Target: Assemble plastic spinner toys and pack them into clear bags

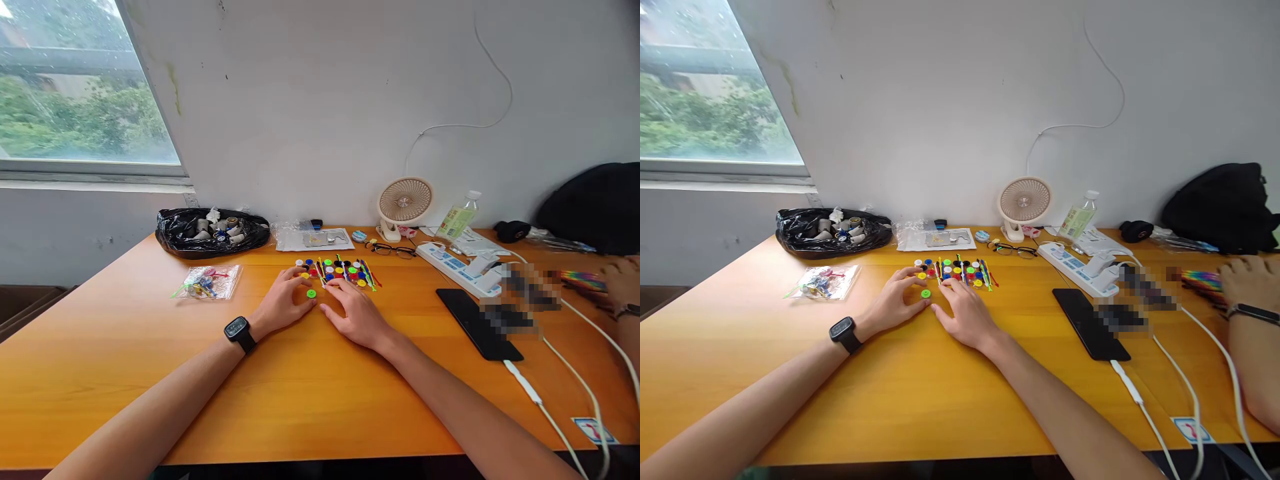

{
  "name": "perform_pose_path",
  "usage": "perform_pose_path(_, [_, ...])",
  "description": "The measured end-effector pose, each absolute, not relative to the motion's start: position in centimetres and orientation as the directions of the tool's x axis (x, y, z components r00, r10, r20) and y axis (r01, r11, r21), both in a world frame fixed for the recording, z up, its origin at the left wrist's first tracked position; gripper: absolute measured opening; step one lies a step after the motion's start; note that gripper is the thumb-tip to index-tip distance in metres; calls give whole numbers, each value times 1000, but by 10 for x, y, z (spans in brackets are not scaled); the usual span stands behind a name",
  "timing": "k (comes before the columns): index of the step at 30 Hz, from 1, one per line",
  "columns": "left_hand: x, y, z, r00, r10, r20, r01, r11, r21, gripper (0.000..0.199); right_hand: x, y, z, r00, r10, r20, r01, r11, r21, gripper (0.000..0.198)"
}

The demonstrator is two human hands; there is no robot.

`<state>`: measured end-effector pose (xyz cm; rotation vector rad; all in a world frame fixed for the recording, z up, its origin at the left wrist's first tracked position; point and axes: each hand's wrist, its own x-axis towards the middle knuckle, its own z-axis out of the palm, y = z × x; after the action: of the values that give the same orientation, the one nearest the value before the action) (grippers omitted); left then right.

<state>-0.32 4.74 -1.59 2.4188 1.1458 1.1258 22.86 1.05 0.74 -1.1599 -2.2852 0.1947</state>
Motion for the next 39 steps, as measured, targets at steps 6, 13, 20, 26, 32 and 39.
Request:
perform_pose_path(6, [-1, 46, -13, 454, 759, 467, 488, -650, 582, 14, 232, 21, 5, -261, 783, 565, 592, 592, -547, 21])
perform_pose_path(13, [1, 41, -6, 506, 741, 441, 474, -667, 575, 17, 232, 24, 3, -233, 761, 605, 544, 618, -567, 18])
perform_pose_path(20, [2, 36, -1, 593, 699, 399, 378, -680, 629, 20, 236, 26, 11, -29, 732, 680, 480, 607, -633, 13])
perform_pose_path(26, [0, 37, 3, 297, 741, 602, 400, -669, 626, 23, 241, 31, 15, 139, 841, 523, 203, 493, -846, 15])
perform_pose_path(32, [-1, 41, 2, 280, 708, 649, 428, -697, 576, 40, 236, 35, 11, 106, 970, 221, -122, 233, -965, 23])
perform_pose_path(39, [1, 36, 0, 403, 717, 569, 386, -697, 604, 21, 232, 32, 8, 6, 996, 88, -210, 87, -974, 24])
